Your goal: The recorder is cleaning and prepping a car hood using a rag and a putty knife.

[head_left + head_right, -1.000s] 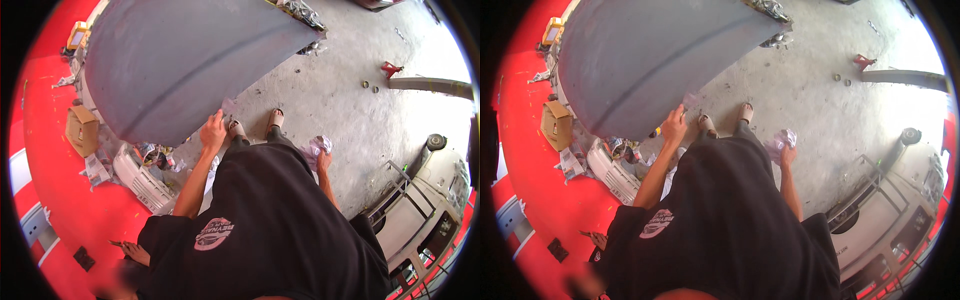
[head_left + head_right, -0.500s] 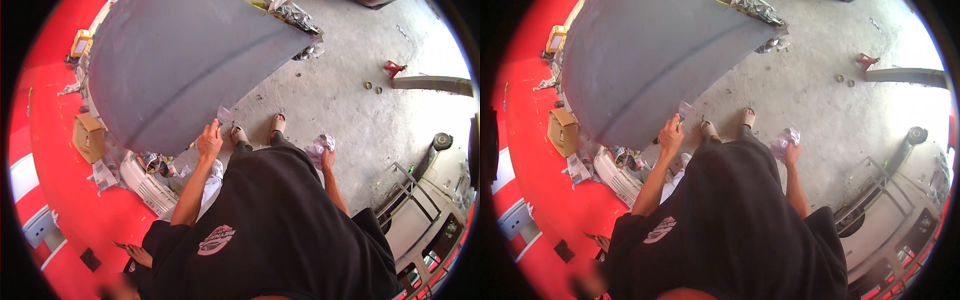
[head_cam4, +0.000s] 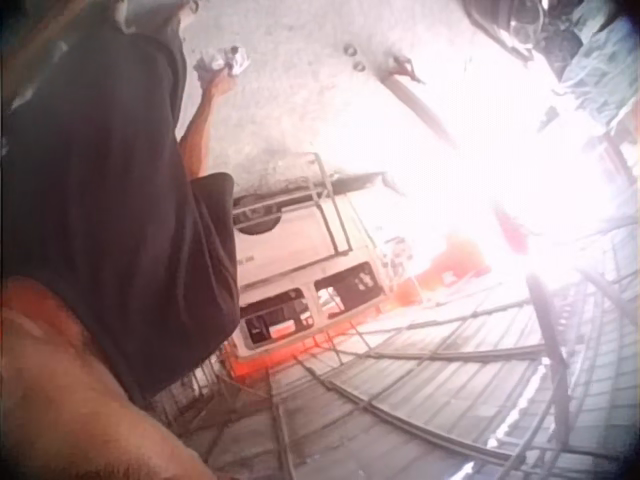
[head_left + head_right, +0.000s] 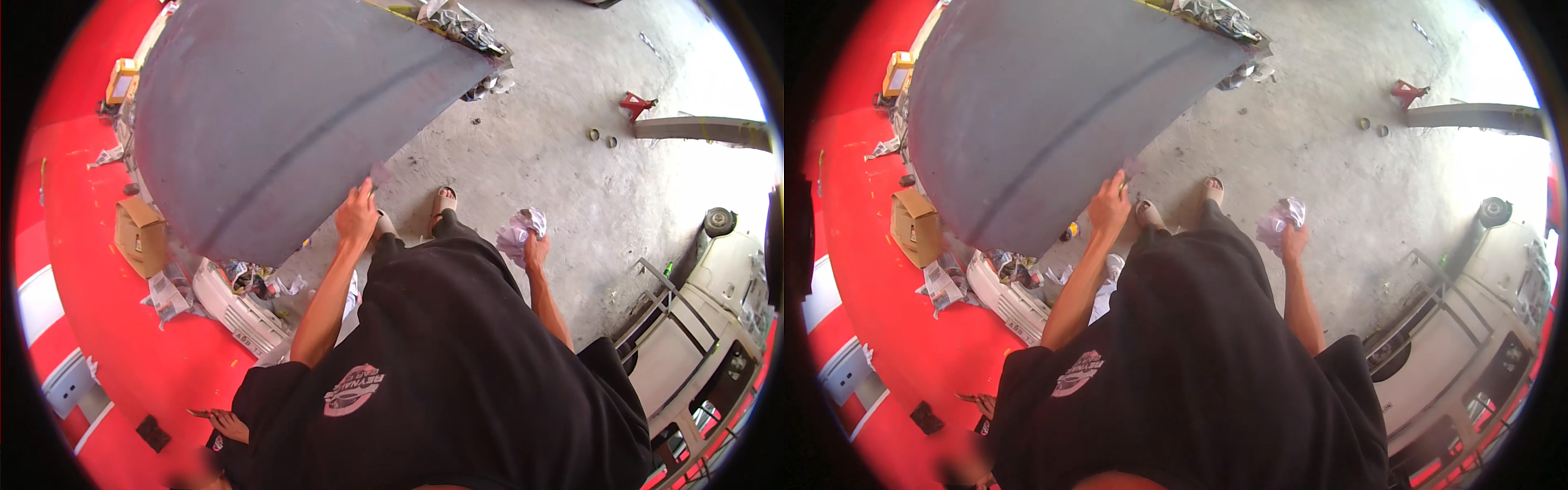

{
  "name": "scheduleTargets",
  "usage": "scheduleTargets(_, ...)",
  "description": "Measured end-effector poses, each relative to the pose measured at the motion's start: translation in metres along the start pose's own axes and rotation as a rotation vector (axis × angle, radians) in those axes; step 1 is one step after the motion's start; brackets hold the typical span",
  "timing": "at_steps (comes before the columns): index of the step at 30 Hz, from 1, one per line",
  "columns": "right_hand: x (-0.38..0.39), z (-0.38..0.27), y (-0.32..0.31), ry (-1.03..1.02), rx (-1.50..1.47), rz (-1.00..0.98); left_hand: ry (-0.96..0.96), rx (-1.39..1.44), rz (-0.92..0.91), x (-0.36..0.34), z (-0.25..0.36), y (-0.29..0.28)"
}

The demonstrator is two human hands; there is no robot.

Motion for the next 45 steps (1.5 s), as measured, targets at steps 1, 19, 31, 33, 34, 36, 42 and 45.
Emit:
scheduleTargets(1,0.002,-0.001,-0.001,0.05,0.035,-0.055,0.004,-0.047,-0.019,-0.01,0.012,0.005)
scheduleTargets(19,-0.034,0.008,0.003,0.004,-0.047,0.031,-0.01,-0.022,0.011,-0.01,0.009,0.007)
scheduleTargets(31,-0.012,-0.009,0.0,0.123,-0.028,-0.033,-0.047,-0.033,-0.078,-0.029,0.034,0.019)
scheduleTargets(33,-0.012,-0.008,-0.002,0.045,-0.006,-0.024,-0.027,-0.019,-0.075,-0.028,0.032,0.019)
scheduleTargets(34,-0.011,-0.004,0.0,0.053,-0.038,0.001,-0.04,-0.032,-0.102,-0.033,0.038,0.022)
scheduleTargets(36,-0.012,-0.002,0.002,0.056,-0.025,-0.005,-0.06,-0.044,-0.129,-0.051,0.057,0.034)
scheduleTargets(42,-0.017,-0.012,0.002,0.077,-0.056,-0.067,-0.079,0.049,-0.052,-0.073,0.08,0.047)
scheduleTargets(45,-0.015,-0.019,-0.005,0.107,-0.1,-0.024,-0.065,0.041,-0.045,-0.055,0.057,0.035)
Point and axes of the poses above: each hand's wrist, its own x-axis away from the middle knuckle, its own y-axis out of the palm, z = x × y, the point moved 4 cm from there along -x, towards the middle knuckle, and after that the axes turned 10 degrees about z, right-handed, at the moved point
